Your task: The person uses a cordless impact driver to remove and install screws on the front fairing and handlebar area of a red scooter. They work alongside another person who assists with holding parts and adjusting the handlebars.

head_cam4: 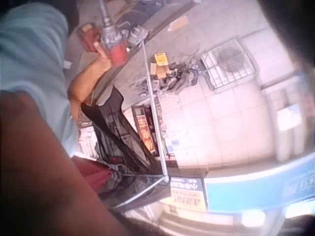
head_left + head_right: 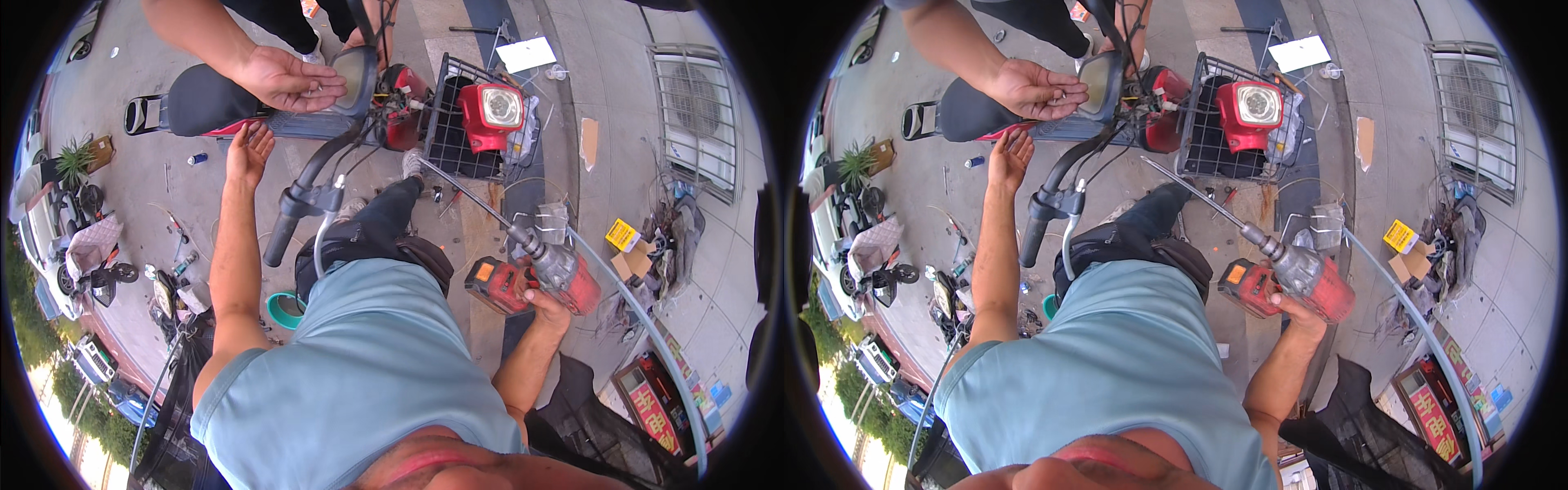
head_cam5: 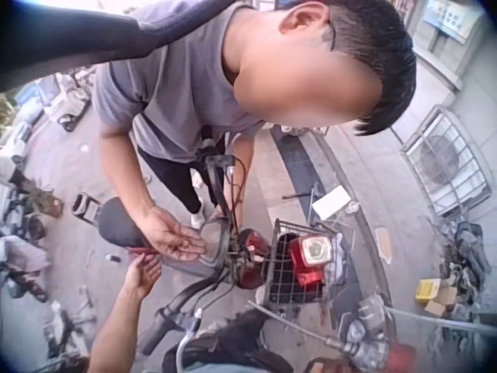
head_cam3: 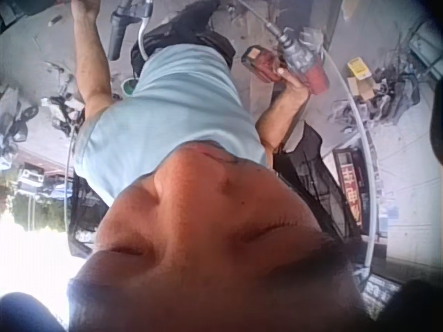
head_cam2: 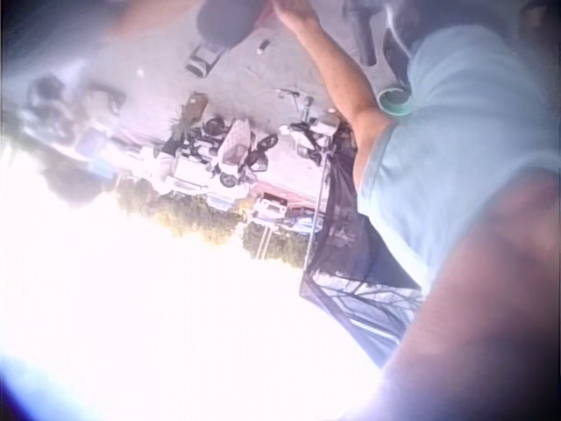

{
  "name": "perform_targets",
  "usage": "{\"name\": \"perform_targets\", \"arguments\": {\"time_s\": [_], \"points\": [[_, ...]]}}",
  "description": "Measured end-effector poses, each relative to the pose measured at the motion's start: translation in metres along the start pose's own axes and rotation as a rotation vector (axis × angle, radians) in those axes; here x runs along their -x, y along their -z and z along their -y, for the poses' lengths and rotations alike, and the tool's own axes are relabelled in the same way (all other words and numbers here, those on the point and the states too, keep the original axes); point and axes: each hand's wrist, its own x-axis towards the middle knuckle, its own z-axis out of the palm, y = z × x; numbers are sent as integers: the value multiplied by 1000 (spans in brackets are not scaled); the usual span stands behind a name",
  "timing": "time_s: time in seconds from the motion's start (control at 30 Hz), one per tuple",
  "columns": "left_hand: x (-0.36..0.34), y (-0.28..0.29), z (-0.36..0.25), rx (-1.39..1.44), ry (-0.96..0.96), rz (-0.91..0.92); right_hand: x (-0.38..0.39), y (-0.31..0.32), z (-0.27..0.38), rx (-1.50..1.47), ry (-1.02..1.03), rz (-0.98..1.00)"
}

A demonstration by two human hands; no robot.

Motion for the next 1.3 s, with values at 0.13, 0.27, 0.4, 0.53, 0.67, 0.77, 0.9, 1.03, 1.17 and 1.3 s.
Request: {"name": "perform_targets", "arguments": {"time_s": [0.13, 0.27, 0.4, 0.53, 0.67, 0.77, 0.9, 1.03, 1.17, 1.3], "points": [[-32, 21, 16, -100, 98, 39, 60, -11, -48, 91, 95, -87], [-53, 49, 19, -251, 115, -1, 107, -37, -131, 7, 31, -303], [-79, 80, 31, -622, 32, 69, 111, -93, -193, -213, -200, -334], [-127, 115, 50, -544, 203, 146, 86, -158, -237, -358, -393, -257], [-183, 140, 68, -764, 207, 174, 53, -205, -294, -347, -449, -375], [-254, 161, 90, -1034, 71, 194, 19, -233, -327, -310, -335, -377], [-411, 198, 143, -1588, -620, 56, -46, -264, -374, -226, -270, -413], [-420, 180, 140, -1605, -743, 169, -106, -259, -438, -136, -112, -501], [-421, 158, 150, -1580, -882, 79, -155, -278, -476, -27, 152, -605], [-453, 176, 153, -1693, -944, 249, -179, -300, -496, 112, 398, -655]]}}
